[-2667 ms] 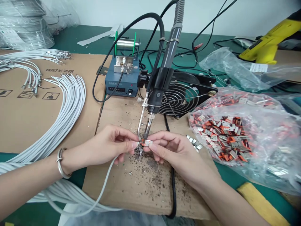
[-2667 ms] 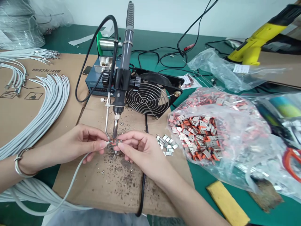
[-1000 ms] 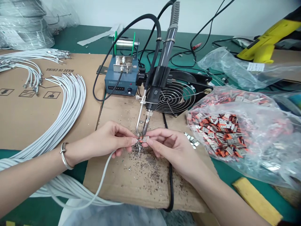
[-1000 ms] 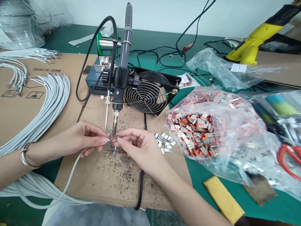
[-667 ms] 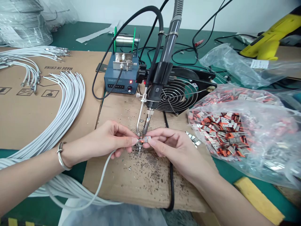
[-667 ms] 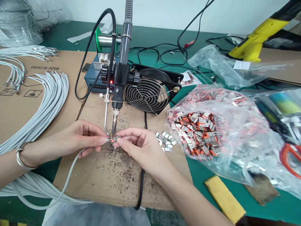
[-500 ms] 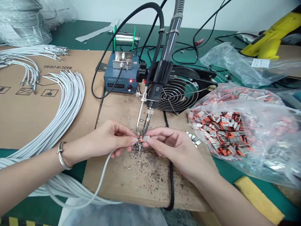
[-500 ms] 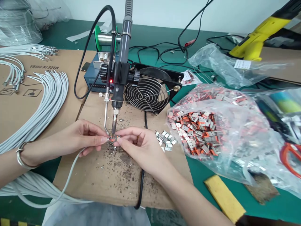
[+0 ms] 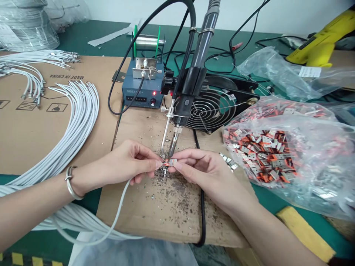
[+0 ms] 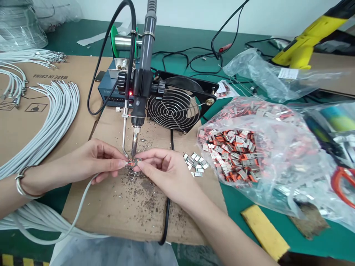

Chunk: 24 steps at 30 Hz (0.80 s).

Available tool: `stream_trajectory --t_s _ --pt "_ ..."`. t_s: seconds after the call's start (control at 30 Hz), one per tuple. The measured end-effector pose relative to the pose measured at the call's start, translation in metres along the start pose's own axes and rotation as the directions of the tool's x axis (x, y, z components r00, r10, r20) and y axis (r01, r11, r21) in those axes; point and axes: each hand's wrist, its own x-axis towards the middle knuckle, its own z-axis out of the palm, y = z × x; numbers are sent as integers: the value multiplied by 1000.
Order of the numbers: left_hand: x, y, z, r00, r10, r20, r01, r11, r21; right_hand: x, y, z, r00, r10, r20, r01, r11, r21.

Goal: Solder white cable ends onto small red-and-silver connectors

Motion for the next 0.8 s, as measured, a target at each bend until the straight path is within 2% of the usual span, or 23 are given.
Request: stream_trajectory --t_s 0.27,0.57,0.8 --pt "2 -1 0 1000 -10 20 10 1000 -22 -1 -1 1 1000 6 10 -6 1000 17" --pt "-2 3 2 999 -8 31 9 1000 -10 1 4 -6 996 -18 93 13 998 56" --pt "-2 4 3 1000 -18 17 19 999 -28 0 5 -8 995 -18 97 12 998 62"
